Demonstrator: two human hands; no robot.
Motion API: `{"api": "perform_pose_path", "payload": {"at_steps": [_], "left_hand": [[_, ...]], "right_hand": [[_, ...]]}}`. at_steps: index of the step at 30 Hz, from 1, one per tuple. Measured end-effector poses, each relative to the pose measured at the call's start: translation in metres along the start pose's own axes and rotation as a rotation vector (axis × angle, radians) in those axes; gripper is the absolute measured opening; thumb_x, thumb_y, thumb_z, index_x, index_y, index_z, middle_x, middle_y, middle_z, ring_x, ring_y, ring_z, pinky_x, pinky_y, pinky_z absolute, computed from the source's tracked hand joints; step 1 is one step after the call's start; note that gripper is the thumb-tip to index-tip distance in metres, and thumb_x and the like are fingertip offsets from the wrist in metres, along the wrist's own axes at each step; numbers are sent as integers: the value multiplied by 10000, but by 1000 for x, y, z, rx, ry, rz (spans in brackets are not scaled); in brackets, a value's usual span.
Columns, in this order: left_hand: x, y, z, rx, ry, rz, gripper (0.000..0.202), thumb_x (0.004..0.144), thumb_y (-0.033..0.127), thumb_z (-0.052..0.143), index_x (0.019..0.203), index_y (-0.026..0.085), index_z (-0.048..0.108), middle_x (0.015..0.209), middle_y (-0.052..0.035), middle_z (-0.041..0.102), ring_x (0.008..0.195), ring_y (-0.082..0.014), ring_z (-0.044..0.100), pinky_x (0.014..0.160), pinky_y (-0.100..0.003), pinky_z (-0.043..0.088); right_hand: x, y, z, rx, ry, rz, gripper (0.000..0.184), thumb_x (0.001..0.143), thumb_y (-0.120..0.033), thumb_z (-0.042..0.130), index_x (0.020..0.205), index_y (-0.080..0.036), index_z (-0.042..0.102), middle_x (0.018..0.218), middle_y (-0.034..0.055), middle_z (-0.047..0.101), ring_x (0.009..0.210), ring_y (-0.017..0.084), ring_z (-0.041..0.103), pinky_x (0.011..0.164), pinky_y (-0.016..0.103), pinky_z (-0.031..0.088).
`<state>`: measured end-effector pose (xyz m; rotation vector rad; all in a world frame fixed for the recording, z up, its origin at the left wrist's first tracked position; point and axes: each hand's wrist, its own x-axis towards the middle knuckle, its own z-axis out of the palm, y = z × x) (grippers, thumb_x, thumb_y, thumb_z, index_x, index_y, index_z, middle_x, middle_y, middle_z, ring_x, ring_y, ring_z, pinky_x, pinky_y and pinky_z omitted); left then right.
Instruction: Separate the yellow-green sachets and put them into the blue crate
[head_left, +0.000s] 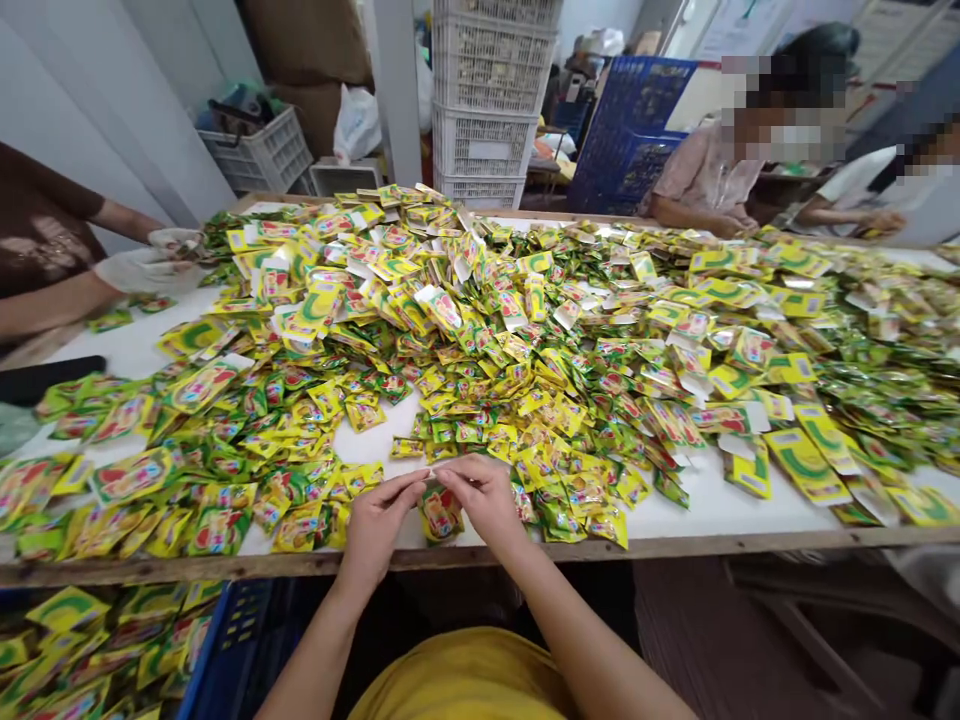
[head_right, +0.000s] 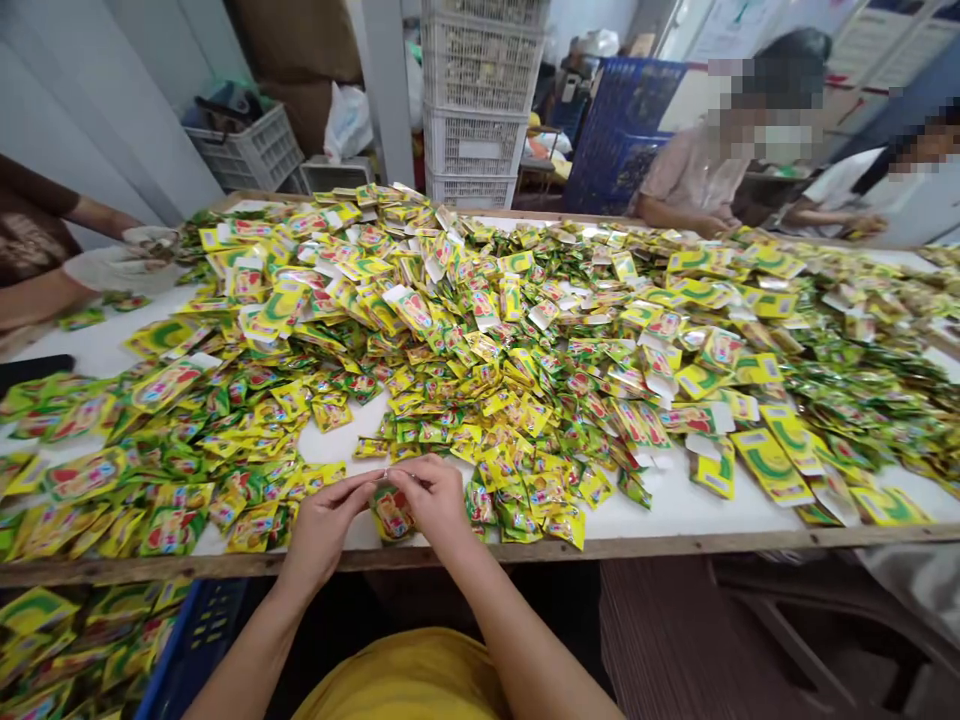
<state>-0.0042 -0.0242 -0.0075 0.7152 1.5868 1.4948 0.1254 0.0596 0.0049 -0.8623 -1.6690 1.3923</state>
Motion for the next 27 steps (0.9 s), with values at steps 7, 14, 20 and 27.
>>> {"api": "perform_pose_path", "payload": {"at_steps": [7, 14, 20, 27], "left_hand": [[4, -4, 2, 31, -39, 110, 317, 729, 338, 721, 1012, 195, 701, 1060, -43, 705, 964, -164, 643, 877, -257, 516], [7, -2, 0, 131, -87, 275, 125, 779, 283, 685, 819, 165, 696, 802, -21, 695, 754, -122, 638, 716, -206, 520], [7, 5, 1, 215, -162, 445, 68, 782, 223, 685, 814, 169, 712, 847, -45, 694, 815, -142, 646, 761, -240, 521], [1, -2, -4, 339, -170, 584, 198, 820, 174, 645, 982, 260, 718, 958, -20, 698, 898, -123, 642, 829, -228, 506]], "right_hand": [[7, 10, -2, 73, -64, 215, 205, 685, -320, 703, 798, -149, 714, 654, 20, 594, 505, 111, 536, 477, 229, 437], [5, 6, -7, 150, -101, 247, 235, 628, -363, 751, 720, -154, 695, 643, 15, 603, 499, 109, 549, 465, 224, 471], [14, -1, -19, 107, -196, 330, 284, 579, -397, 795, 663, -146, 694, 606, 24, 625, 524, 129, 555, 470, 228, 458], [-10, 2, -19, -221, -90, -222, 98, 794, -268, 689, 753, -180, 685, 729, 25, 627, 695, 127, 557, 633, 239, 436]]}}
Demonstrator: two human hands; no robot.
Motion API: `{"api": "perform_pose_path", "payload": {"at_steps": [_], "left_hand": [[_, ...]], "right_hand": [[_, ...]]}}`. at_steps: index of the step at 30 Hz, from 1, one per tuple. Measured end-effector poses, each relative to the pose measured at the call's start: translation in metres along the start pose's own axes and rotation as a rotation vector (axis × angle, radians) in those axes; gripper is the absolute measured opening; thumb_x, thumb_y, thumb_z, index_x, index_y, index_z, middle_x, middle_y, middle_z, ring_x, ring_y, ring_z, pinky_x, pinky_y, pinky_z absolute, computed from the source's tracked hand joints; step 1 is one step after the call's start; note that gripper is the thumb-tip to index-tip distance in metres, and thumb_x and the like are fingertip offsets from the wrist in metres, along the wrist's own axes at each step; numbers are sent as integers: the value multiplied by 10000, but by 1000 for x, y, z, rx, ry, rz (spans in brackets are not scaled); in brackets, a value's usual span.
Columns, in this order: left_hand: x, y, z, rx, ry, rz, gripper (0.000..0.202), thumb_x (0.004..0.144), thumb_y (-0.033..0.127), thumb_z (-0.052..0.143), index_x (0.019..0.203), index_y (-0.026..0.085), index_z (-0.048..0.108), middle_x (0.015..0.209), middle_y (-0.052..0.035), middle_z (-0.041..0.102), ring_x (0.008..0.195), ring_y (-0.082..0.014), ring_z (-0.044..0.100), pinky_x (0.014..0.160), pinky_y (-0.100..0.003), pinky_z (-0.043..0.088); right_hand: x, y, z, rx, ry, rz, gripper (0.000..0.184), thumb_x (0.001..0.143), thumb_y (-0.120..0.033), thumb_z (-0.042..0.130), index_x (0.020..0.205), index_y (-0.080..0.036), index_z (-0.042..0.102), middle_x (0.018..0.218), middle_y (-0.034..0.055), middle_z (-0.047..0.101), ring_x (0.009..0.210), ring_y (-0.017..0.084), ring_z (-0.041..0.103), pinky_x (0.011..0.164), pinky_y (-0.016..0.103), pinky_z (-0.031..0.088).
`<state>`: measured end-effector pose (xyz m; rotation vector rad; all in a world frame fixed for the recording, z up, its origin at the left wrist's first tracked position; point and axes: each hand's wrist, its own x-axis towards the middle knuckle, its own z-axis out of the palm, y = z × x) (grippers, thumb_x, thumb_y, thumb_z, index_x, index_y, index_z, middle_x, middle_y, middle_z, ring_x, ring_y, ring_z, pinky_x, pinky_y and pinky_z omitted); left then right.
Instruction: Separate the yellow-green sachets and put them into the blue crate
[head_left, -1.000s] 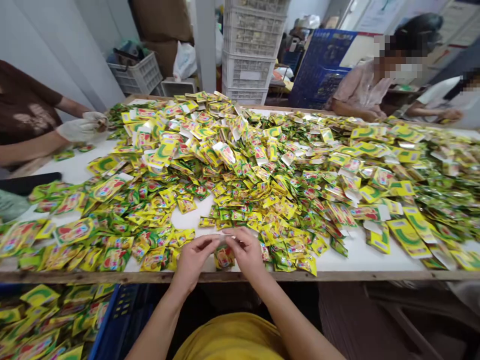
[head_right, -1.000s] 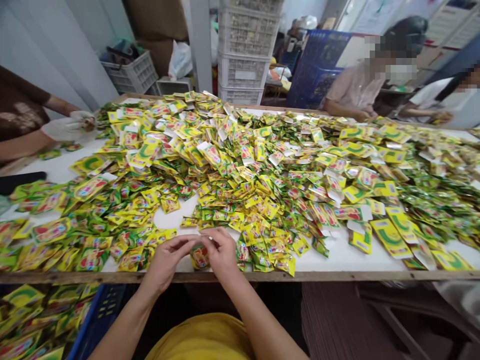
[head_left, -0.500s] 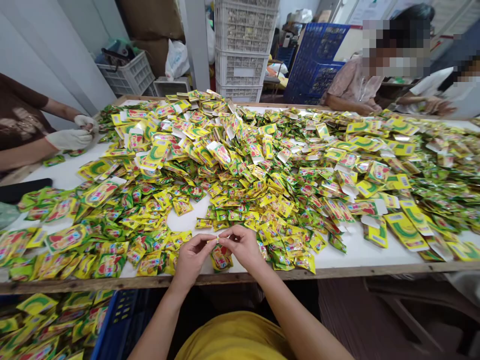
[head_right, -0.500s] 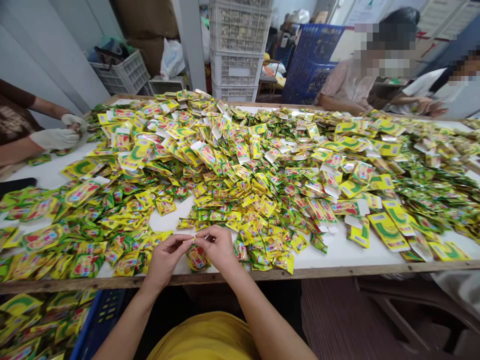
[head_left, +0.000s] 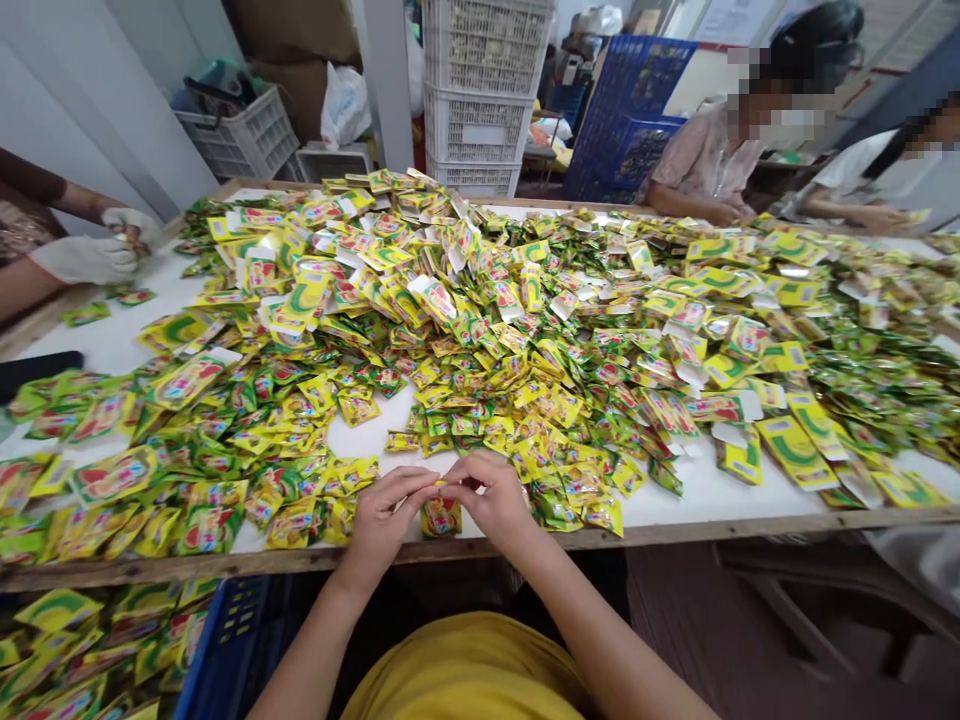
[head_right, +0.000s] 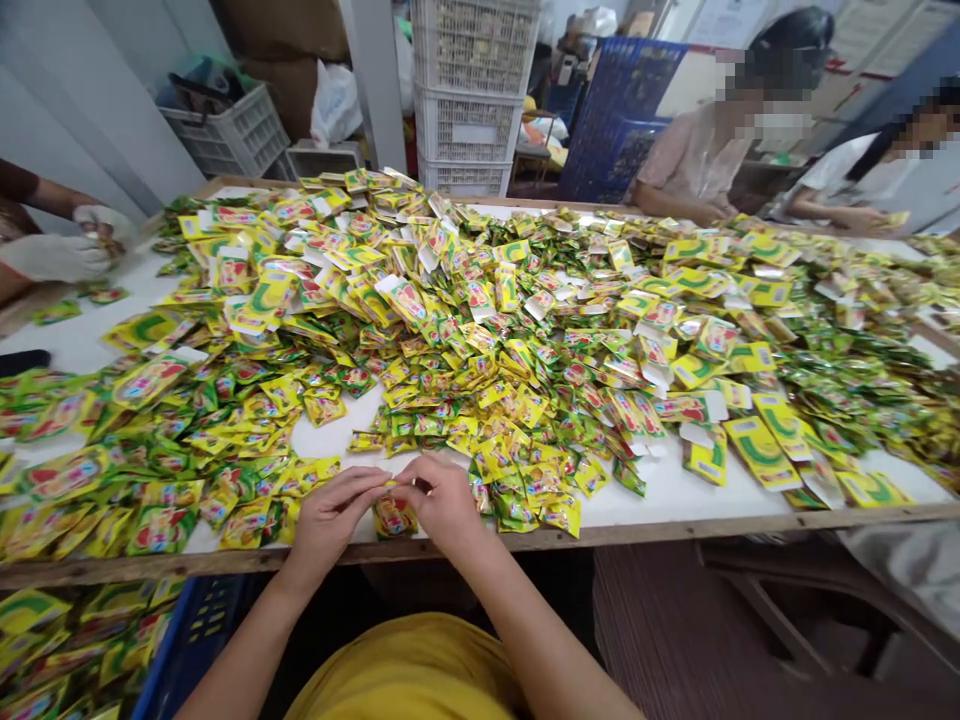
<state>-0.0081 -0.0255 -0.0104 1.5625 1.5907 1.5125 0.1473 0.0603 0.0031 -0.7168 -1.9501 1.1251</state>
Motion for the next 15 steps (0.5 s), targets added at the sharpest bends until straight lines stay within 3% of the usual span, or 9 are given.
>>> {"api": "perform_pose_path", "payload": {"at_steps": [4, 7, 9, 10, 12, 14, 15], "left_hand": [[-11, -4, 5, 4, -84, 6, 220, 805, 194, 663, 1015, 246, 701, 1036, -39, 686, 969, -152, 637, 876, -263, 510], [-13, -4, 13, -2, -110, -97, 180, 837, 241, 622, 1004, 208, 679, 989, -48, 683, 926, -158, 641, 824, -270, 528], [-12, 0, 13, 51, -1, -193, 225, 831, 285, 629, 1036, 197, 655, 978, -42, 671, 884, -150, 636, 785, -253, 523], [-11, 3, 9, 80, 96, -238, 262, 826, 307, 634, 1063, 196, 640, 954, -33, 662, 838, -140, 630, 746, -237, 518], [-12, 12, -7, 150, 344, -288, 332, 819, 341, 640, 1114, 192, 612, 826, 1, 610, 684, -100, 578, 604, -185, 474], [-16, 23, -36, 214, 516, -274, 390, 838, 361, 614, 1187, 195, 566, 722, 32, 500, 561, -67, 463, 472, -156, 370], [-20, 29, -54, 251, 528, -254, 411, 852, 367, 594, 1223, 200, 538, 722, 34, 469, 549, -64, 427, 451, -155, 338]], "right_hand": [[-24, -2, 8, -117, 38, -106, 150, 900, -201, 538, 942, -197, 682, 942, 72, 612, 896, 153, 568, 778, 282, 471], [-34, -6, -8, -119, 5, -86, 232, 907, -219, 527, 1089, -231, 669, 1106, 95, 588, 990, 165, 564, 825, 300, 485], [-42, -8, -43, -47, 20, -6, 235, 880, -261, 578, 1092, -235, 677, 1116, 93, 607, 964, 165, 589, 802, 289, 503], [-48, -8, -66, -19, 53, 79, 231, 867, -281, 598, 1074, -228, 686, 1019, 82, 648, 926, 166, 603, 805, 295, 505], [-70, -6, -119, 27, 40, 339, 212, 834, -338, 629, 957, -191, 719, 836, 64, 671, 738, 144, 615, 660, 253, 513], [-100, 2, -164, 29, -211, 614, 249, 784, -350, 655, 917, -153, 729, 692, 53, 658, 580, 131, 583, 499, 214, 463], [-116, 8, -178, -28, -309, 718, 220, 771, -305, 649, 896, -146, 735, 648, 48, 649, 552, 135, 579, 456, 204, 436]]}}
